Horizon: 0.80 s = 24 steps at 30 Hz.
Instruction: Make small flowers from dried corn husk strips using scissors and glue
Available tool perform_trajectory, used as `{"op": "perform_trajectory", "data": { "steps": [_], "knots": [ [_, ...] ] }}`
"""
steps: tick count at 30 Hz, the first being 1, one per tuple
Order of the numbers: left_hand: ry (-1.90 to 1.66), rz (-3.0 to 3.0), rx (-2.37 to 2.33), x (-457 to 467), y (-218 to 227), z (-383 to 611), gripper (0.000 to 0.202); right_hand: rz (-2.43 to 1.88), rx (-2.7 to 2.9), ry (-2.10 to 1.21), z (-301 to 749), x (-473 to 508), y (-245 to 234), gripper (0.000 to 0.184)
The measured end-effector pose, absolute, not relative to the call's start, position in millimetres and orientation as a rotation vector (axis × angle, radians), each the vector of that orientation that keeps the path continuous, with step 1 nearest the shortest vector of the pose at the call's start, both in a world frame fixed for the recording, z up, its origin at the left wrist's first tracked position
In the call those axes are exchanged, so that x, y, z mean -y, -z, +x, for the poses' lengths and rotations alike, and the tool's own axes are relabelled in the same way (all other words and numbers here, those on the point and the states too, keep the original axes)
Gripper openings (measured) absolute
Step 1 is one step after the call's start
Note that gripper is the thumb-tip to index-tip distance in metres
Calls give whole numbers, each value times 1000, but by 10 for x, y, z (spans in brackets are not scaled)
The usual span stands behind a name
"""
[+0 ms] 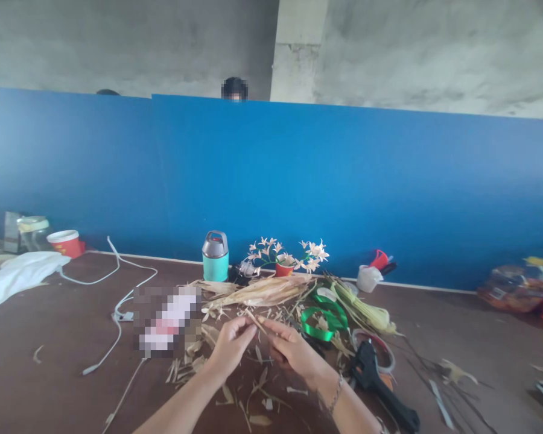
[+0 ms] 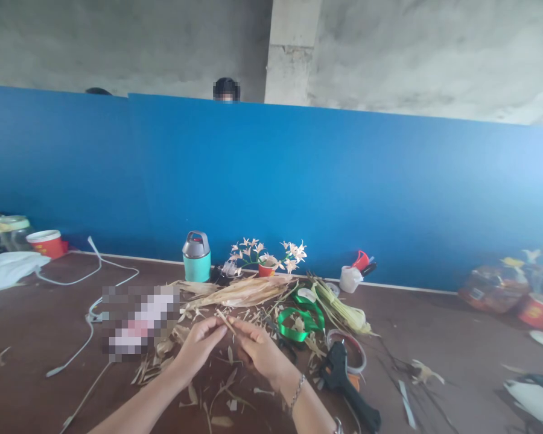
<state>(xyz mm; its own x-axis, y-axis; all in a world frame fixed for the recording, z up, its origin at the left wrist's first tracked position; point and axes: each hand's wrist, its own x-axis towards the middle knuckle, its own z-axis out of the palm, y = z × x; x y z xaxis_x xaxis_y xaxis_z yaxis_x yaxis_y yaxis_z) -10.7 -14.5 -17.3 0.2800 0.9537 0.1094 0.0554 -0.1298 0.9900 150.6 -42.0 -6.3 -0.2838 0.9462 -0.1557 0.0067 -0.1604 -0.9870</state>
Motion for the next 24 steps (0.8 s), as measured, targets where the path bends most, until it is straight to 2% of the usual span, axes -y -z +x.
{"op": "perform_trajectory", "data": {
  "steps": [5, 12, 15, 19, 24],
  "knots": [
    [-1068, 1427, -1004, 165, 156, -86, 23, -1143, 1539, -1208, 1447, 410, 106, 39],
    [-1085, 1471, -1065, 213, 95, -77, 26, -1159, 1814, -761, 1527, 422, 119, 50],
    [-1057, 1546, -1082, 225, 103, -82, 28, -1285, 1713, -587, 1620, 373, 115, 45],
    [-1013, 1743, -1110, 225, 131, -82, 24, -1393, 1560, -639, 1599, 397, 43, 38],
    [-1125, 2034, -1066, 242, 131, -84, 12, -1320, 1646, -725, 1448, 485, 18, 14]
  ]
}}
